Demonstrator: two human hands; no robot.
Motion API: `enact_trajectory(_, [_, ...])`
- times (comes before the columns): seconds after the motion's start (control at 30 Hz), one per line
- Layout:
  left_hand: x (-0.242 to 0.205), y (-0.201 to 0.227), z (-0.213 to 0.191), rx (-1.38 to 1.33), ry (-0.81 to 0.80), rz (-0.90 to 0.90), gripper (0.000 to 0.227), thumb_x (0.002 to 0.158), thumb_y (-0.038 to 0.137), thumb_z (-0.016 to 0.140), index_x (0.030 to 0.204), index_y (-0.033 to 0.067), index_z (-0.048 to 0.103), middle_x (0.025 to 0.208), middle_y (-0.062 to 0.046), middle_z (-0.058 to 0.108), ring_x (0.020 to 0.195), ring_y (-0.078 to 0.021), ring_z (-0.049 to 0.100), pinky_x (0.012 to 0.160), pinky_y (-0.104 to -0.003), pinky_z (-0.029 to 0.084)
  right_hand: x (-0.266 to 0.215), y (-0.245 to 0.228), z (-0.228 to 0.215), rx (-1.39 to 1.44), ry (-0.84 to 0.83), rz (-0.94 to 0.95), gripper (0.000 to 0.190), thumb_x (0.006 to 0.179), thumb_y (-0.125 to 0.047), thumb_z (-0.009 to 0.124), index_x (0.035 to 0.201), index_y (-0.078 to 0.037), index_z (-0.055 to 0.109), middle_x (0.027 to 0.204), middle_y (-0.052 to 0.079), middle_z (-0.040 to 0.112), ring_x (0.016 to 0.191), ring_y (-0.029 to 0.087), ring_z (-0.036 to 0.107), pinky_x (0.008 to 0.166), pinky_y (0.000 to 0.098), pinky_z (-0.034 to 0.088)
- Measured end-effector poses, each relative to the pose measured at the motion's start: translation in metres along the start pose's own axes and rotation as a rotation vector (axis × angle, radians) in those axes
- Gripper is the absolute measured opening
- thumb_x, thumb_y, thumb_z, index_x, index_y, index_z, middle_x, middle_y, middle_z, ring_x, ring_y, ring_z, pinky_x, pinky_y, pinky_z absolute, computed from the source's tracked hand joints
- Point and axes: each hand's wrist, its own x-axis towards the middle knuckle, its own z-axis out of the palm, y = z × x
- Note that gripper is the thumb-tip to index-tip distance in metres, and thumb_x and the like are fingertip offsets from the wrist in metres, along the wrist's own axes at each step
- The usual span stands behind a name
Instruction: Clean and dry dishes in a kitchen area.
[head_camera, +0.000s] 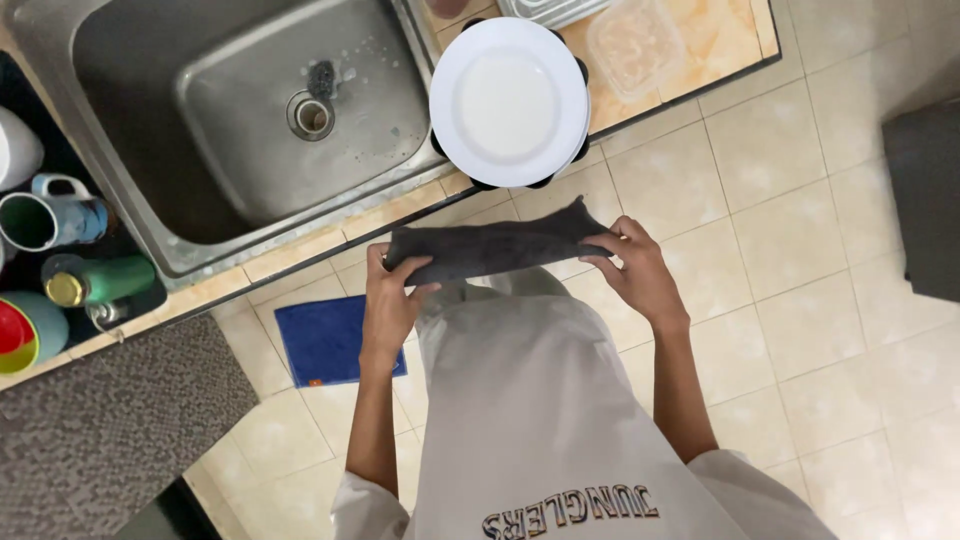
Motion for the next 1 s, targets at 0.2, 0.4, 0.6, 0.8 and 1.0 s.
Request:
enact_trajectory(0.2, [0.007,0.013,-0.006,0.438,0.150,0.156,0.022,0.079,0.017,0.083,0.093,0.0071,0.070,0.133,-0.015,0.059,0.122,-0.0398,0.057,0.101,-0.052,0.049,0.034,-0.017,-0.006,-0.234,0.139,-0.430,0.015,0.091,-0.018,0.075,0.096,-0.006,0.067,0.110,0.014,0.069,0.102,0.036,0.066,0.079,0.0423,0.058])
enact_trajectory(0.4, [0.003,0.051,0.033,0.328,-0.017,-0.074,0.021,0.096,0.022,0.067,0.108,0.0042,0.066,0.104,-0.020,0.072,0.085,-0.0460,0.068,0.075,-0.054,0.055,0.032,-0.037,0.041,-0.265,0.043,-0.350,0.020,0.101,-0.020,0.071,0.119,-0.009,0.072,0.083,0.013,0.073,0.070,0.030,0.071,0.059,0.0394,0.055])
enact_trajectory(0.6, [-0.011,0.066,0.090,-0.137,0.080,-0.149,0.020,0.101,0.019,0.057,0.114,0.0038,0.058,0.091,-0.026,0.070,0.086,-0.0480,0.068,0.070,-0.055,0.052,0.003,-0.042,0.072,-0.307,0.092,-0.552,0.027,0.096,-0.017,0.071,0.120,-0.005,0.070,0.084,0.010,0.074,0.065,0.025,0.070,0.054,0.0347,0.055])
enact_trajectory(0.8, [-0.019,0.057,0.109,-0.344,0.108,-0.319,0.023,0.107,0.025,0.047,0.116,0.0057,0.054,0.085,-0.025,0.071,0.083,-0.0457,0.069,0.066,-0.050,0.051,-0.018,-0.045,0.062,-0.387,0.060,-0.678,0.031,0.093,-0.013,0.071,0.121,-0.001,0.070,0.094,0.009,0.075,0.070,0.020,0.068,0.061,0.0326,0.055])
enact_trajectory(1.0, [-0.012,0.023,0.121,-0.591,-0.038,-0.497,0.031,0.106,0.030,0.062,0.118,0.0029,0.053,0.095,-0.016,0.068,0.088,-0.0273,0.070,0.077,-0.039,0.054,-0.027,-0.050,0.057,-0.324,-0.200,-0.698,0.036,0.091,-0.026,0.075,0.116,-0.001,0.070,0.103,0.011,0.076,0.084,0.022,0.065,0.076,0.0381,0.053])
